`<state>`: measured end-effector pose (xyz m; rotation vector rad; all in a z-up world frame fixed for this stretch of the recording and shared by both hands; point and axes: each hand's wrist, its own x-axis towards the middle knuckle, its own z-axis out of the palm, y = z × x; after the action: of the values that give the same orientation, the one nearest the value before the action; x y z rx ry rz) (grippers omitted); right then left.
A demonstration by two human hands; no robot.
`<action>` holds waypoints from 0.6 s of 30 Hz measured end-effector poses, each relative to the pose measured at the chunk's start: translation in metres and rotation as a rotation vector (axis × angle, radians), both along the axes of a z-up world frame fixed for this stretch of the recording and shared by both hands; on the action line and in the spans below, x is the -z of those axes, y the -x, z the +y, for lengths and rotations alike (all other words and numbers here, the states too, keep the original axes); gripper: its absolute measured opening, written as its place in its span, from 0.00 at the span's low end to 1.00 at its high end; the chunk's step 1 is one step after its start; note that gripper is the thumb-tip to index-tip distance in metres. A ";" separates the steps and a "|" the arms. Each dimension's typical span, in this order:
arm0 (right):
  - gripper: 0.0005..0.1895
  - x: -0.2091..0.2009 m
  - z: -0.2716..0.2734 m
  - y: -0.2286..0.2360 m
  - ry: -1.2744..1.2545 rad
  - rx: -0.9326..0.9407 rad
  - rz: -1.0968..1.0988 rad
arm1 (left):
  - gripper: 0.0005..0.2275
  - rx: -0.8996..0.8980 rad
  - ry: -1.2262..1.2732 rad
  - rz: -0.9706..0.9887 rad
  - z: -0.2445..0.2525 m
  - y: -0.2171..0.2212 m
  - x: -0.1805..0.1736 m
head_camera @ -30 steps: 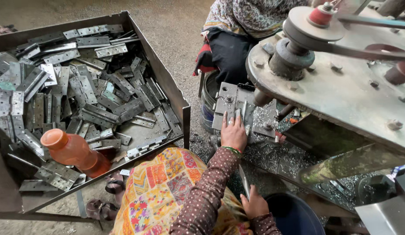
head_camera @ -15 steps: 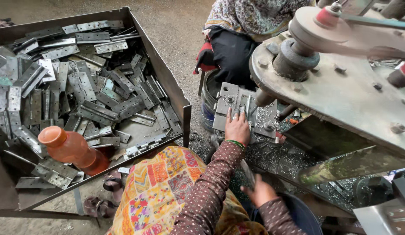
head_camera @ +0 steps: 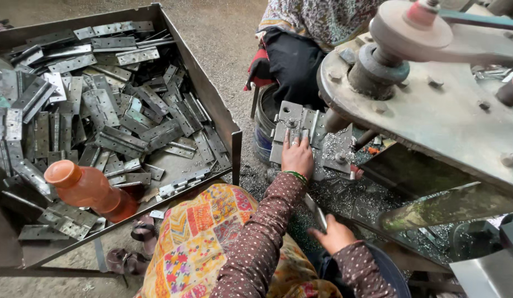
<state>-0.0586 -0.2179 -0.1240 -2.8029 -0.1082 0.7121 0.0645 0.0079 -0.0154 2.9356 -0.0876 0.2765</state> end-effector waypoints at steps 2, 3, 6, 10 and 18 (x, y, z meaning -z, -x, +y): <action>0.38 0.008 0.003 0.009 -0.018 0.033 0.001 | 0.17 0.006 0.019 0.033 0.001 -0.011 -0.004; 0.37 0.020 0.008 0.026 -0.035 0.064 -0.051 | 0.16 0.008 0.026 0.054 0.003 -0.013 -0.005; 0.34 0.057 0.019 0.066 -0.096 0.120 -0.211 | 0.15 0.021 0.032 0.109 0.006 -0.015 -0.010; 0.40 0.061 0.015 0.069 -0.033 0.108 -0.059 | 0.15 0.054 0.024 0.114 0.003 -0.003 -0.008; 0.29 -0.072 0.030 0.019 -0.289 0.098 -0.542 | 0.13 0.122 -0.124 0.029 0.002 0.037 -0.020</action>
<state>-0.0780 -0.1878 -0.0524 -2.6170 -0.1539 -0.0953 0.0278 0.0101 0.0041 3.0403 -0.2882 0.2168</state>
